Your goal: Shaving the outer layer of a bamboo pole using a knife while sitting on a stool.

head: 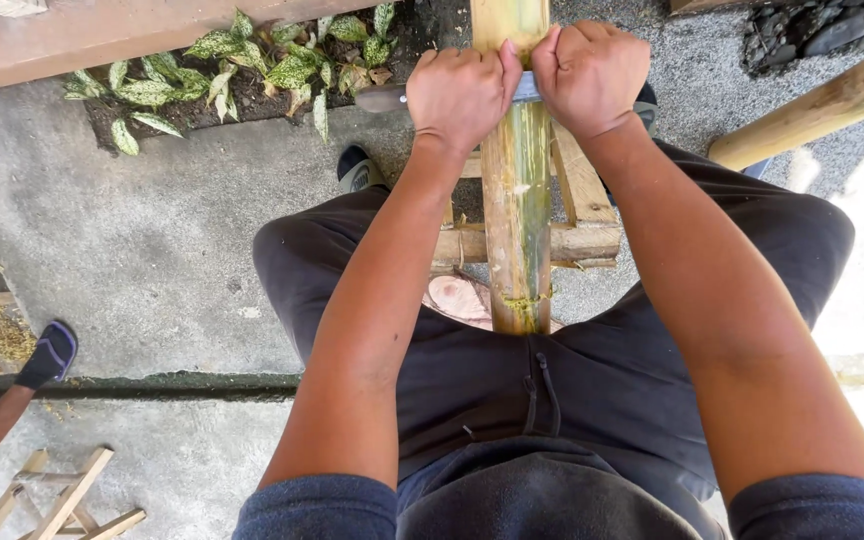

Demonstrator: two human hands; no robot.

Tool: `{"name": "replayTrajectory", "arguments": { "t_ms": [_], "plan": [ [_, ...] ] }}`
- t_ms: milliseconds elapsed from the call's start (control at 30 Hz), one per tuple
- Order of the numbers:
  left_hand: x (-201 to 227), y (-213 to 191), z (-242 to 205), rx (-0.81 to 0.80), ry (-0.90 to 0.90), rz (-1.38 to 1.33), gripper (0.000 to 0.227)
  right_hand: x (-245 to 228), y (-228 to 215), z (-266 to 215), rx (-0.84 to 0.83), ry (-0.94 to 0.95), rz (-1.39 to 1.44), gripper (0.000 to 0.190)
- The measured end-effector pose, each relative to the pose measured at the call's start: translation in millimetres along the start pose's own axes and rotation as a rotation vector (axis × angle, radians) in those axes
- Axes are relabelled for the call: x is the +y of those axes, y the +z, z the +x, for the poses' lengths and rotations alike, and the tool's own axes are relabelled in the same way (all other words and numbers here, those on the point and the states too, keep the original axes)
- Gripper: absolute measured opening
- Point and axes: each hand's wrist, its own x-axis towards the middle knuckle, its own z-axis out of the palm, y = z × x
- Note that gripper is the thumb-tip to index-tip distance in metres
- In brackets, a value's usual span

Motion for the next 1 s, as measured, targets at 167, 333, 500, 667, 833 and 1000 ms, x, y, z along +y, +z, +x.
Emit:
{"name": "replayTrajectory", "arguments": {
  "t_ms": [167,333,500,667,833,1000],
  "plan": [
    [6.5,-10.5,-14.7,-0.111,-0.024,-0.032,0.051,-8.7,-8.1,-13.6,-0.036,0.019,0.03,0.033],
    [19.9,-27.0,-34.0,-0.083,-0.042,-0.039,0.05,-23.9,-22.2,-29.8,-0.063,0.024,0.054,0.033],
    [37.8,-44.9,-56.8,-0.164,-0.067,-0.045,0.049,-40.1,-41.6,-49.5,-0.121,0.056,0.094,0.037],
    [58.5,-62.3,-90.8,-0.136,-0.092,-0.073,0.047,-62.9,-64.9,-74.6,-0.114,0.043,0.079,0.035],
    [90.2,-98.9,-133.7,-0.386,-0.15,-0.103,0.052,-90.9,-94.0,-122.0,-0.184,0.034,0.075,0.031],
    [107.8,-118.9,-174.5,-0.283,-0.174,-0.176,0.051,-123.2,-120.8,-133.7,-0.257,0.129,0.111,0.034]
  ]
}}
